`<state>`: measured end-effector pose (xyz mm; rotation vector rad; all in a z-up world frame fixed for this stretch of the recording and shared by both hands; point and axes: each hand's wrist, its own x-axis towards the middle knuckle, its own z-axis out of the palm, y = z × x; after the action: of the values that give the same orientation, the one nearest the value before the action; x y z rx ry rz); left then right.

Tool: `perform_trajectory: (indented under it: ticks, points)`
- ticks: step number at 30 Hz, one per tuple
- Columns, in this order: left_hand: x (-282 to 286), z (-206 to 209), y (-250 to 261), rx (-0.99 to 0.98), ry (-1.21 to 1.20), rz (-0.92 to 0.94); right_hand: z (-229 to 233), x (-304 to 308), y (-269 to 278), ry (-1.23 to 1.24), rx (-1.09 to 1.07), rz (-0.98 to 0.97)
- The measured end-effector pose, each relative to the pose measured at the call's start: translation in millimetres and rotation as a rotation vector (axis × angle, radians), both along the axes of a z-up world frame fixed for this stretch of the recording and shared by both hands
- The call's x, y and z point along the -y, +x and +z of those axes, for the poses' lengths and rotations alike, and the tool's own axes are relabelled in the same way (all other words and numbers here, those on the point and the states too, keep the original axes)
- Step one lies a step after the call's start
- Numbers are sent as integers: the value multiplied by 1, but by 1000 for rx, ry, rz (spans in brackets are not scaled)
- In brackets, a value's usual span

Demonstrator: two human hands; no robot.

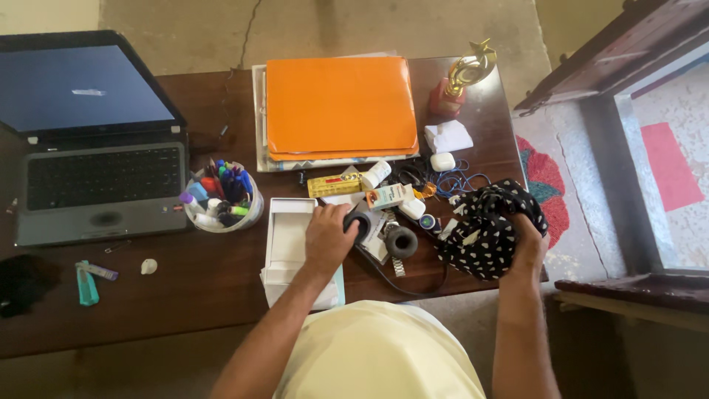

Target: The person empties a small black and white patterned pouch onto a cluttered desk, then places the pouch into a drawer. The person handles various small items including a white box, a watch, and a small bottle, moving them around the desk surface.

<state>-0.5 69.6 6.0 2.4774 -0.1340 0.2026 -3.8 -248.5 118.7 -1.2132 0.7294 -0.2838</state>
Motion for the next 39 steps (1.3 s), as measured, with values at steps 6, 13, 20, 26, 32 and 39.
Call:
perform_trajectory:
  ticks: [6,13,20,26,32,39]
  points:
    - [6,11,12,123,12,-4,7,-5,1,18,-17,-9]
    - [43,12,36,86,124,-202,10,-8,3,-24,-80,-6]
    - [42,16,41,-33,185,-158,8,-3,2,-33,-151,-100]
    - [6,12,29,-166,226,-40,3,9,3,-116,-280,-81]
    - [27,14,23,231,85,-162,1,19,2,-58,-91,-71]
    - [91,23,25,191,52,-478,12,27,1,-55,-169,-130]
